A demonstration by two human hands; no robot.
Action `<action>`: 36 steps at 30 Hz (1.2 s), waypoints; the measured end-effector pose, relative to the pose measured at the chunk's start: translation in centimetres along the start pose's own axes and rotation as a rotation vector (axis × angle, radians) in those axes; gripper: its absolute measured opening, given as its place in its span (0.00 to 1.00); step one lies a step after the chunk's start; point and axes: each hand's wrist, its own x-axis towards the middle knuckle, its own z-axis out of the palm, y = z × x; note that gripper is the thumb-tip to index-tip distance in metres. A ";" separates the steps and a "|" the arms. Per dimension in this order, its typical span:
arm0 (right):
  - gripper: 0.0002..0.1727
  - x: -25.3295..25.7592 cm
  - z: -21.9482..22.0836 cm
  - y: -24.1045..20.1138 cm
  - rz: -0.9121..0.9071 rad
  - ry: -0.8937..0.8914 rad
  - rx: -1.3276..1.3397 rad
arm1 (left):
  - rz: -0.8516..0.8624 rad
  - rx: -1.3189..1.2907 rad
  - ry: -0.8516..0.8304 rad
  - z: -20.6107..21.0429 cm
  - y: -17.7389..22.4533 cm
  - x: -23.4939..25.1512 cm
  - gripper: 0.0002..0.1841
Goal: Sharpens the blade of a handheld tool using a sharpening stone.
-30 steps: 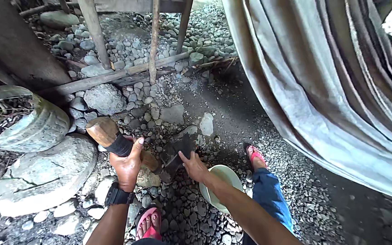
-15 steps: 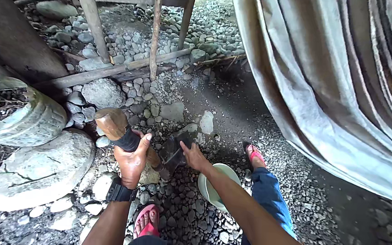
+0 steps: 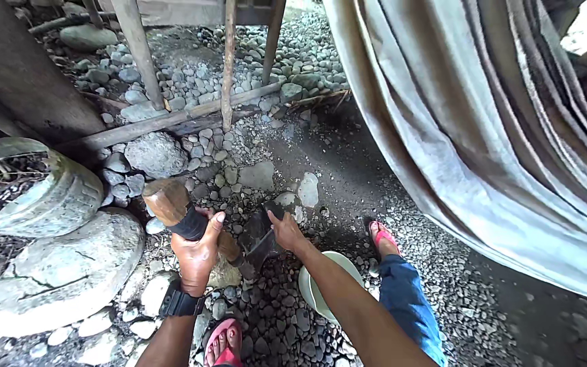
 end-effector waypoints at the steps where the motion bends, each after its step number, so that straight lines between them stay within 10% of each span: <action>1: 0.33 -1.0 0.6 0.3 -0.038 -0.002 -0.028 | -0.002 0.011 0.004 -0.1 0.0 0.0 0.16; 18: 0.29 -2.0 1.6 2.7 0.109 0.194 0.276 | 0.071 -0.103 0.200 -4.4 4.4 3.5 0.11; 25: 0.25 -9.9 -2.1 -2.2 0.029 0.381 1.325 | 0.161 -0.211 0.076 -1.9 11.7 0.5 0.10; 36: 0.25 -15.4 0.0 -1.6 0.184 0.273 1.295 | 0.234 -0.025 -0.150 2.8 18.4 -6.6 0.19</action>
